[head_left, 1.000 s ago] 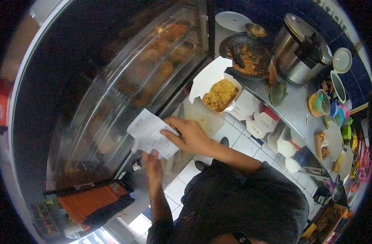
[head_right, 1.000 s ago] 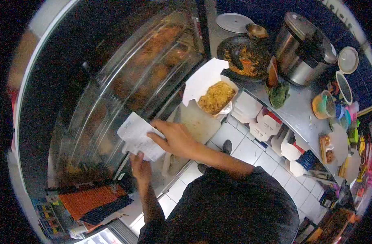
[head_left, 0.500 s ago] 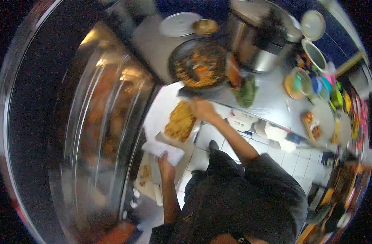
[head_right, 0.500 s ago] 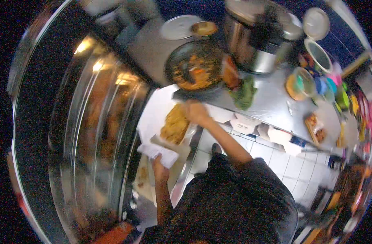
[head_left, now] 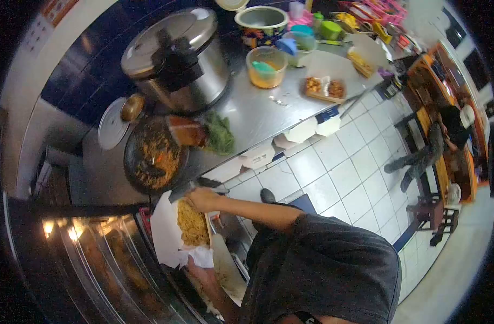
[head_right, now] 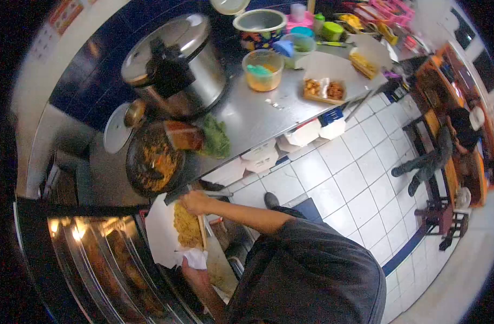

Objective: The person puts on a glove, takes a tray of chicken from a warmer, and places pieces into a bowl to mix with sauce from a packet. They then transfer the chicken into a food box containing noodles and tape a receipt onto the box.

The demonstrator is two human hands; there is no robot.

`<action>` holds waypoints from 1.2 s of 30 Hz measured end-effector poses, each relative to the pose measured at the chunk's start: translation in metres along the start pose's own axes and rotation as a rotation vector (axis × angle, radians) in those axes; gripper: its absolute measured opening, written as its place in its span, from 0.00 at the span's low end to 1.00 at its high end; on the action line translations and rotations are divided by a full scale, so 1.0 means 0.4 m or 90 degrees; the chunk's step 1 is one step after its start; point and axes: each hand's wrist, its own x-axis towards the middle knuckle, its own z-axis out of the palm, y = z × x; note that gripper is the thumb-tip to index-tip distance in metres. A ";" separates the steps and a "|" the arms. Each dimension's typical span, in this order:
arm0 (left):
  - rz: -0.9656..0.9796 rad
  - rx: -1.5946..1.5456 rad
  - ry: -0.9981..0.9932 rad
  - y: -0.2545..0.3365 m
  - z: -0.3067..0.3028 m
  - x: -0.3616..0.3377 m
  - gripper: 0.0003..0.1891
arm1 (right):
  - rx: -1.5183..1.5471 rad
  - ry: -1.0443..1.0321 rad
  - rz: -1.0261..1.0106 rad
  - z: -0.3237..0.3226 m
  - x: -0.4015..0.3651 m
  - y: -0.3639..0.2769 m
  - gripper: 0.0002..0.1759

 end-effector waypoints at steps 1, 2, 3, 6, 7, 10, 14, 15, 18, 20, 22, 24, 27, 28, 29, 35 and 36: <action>-0.007 0.004 -0.019 -0.001 0.020 -0.001 0.23 | 0.041 0.019 0.037 -0.030 -0.049 0.005 0.18; -0.018 -0.008 -0.019 -0.008 0.044 -0.012 0.21 | 0.084 0.036 0.072 -0.069 -0.103 0.020 0.17; -0.027 -0.020 -0.018 -0.017 0.066 -0.020 0.19 | 0.082 0.050 0.080 -0.112 -0.156 0.037 0.17; -0.088 0.056 -0.056 -0.053 0.192 -0.043 0.21 | 0.118 0.175 0.096 -0.192 -0.313 0.149 0.19; -0.096 0.113 -0.071 -0.075 0.247 -0.054 0.21 | 0.117 0.228 0.073 -0.198 -0.357 0.219 0.20; -0.083 0.238 -0.051 -0.184 0.472 -0.073 0.20 | 0.138 0.371 0.161 -0.368 -0.555 0.277 0.19; -0.149 0.334 -0.167 -0.403 0.684 -0.039 0.19 | 0.182 0.490 0.312 -0.595 -0.819 0.402 0.20; -0.156 0.330 -0.212 -0.471 0.756 -0.045 0.19 | 0.170 0.521 0.333 -0.652 -0.881 0.443 0.19; -0.188 0.405 -0.318 -0.658 0.985 -0.091 0.20 | 0.187 0.613 0.409 -0.804 -1.043 0.586 0.19; -0.179 0.428 -0.393 -0.773 1.138 -0.126 0.20 | 0.133 0.684 0.433 -0.886 -1.129 0.736 0.21; -0.131 0.487 -0.433 -0.899 1.268 -0.128 0.20 | 0.084 0.718 0.455 -0.977 -1.200 0.848 0.23; -0.103 0.602 -0.501 -1.004 1.380 -0.116 0.20 | 0.076 0.751 0.486 -1.081 -1.253 0.905 0.24; -0.037 0.616 -0.478 -1.154 1.532 -0.099 0.23 | 0.064 0.774 0.525 -1.184 -1.291 1.058 0.25; -0.038 0.612 -0.484 -1.185 1.572 -0.088 0.23 | 0.054 0.782 0.513 -1.206 -1.288 1.115 0.25; -0.019 0.620 -0.496 -1.214 1.614 -0.071 0.24 | 0.049 0.785 0.514 -1.228 -1.289 1.175 0.25; 0.132 0.702 -0.433 -1.326 1.778 0.033 0.27 | 0.060 0.654 0.466 -1.387 -1.167 1.332 0.22; 0.184 0.730 -0.429 -1.341 1.795 0.059 0.28 | 0.071 0.627 0.487 -1.410 -1.136 1.355 0.21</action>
